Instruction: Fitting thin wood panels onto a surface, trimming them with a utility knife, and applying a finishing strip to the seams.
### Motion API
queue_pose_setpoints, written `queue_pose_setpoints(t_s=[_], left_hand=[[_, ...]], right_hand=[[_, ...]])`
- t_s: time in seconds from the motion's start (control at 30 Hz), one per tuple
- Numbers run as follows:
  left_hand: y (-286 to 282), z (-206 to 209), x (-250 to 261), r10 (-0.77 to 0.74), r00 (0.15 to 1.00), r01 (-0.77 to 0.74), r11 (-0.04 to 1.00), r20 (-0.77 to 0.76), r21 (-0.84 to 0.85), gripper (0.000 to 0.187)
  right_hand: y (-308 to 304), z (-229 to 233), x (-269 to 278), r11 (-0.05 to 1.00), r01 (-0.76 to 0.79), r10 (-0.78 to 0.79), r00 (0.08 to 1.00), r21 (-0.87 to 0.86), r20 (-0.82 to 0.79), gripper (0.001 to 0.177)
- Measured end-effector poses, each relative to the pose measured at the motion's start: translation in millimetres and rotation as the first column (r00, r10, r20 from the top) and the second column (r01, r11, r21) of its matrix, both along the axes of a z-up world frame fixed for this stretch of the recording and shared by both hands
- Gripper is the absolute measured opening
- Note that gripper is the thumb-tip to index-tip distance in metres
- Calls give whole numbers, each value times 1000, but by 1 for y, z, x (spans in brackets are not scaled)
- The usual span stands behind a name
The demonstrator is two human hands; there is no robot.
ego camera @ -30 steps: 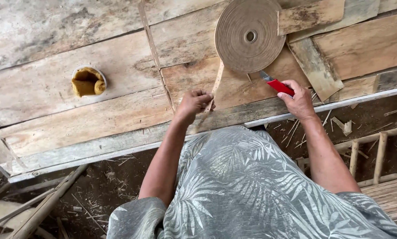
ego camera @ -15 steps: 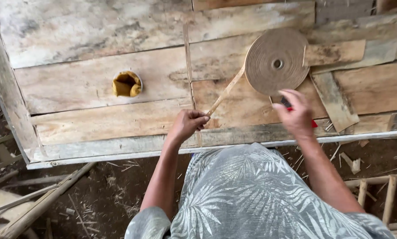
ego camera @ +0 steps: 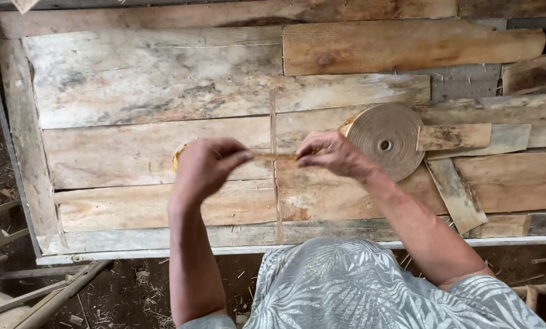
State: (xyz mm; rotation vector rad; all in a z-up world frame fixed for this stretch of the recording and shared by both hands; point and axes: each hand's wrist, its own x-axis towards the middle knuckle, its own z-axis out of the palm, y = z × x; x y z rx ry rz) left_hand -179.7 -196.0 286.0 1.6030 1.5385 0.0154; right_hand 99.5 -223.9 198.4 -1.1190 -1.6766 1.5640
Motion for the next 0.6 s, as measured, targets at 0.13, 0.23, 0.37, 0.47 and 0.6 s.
queue_pose_setpoints(t_s=[0.13,0.23,0.37,0.47,0.6], left_hand=[[65,-27,13,402,586,-639,763,704,97,25],[110,-112,45,542,381,-707,693,750,-142,36],[134,-190,114,646,436,-494,754,626,-433,47],[143,-252,140,682,412,-551,715,604,-431,32],[155,-277,149,735,329,-628,639,593,-444,20]], right_hand=[[51,-16,5,882,355,-387,921,-310,-48,12],[97,-48,-8,702,551,-657,745,-452,-112,8],[140,-135,-15,581,580,-751,652,-571,-103,9],[137,-183,-18,513,571,-756,654,-641,-22,12],[133,-176,-26,483,583,-742,669,-653,48,13]])
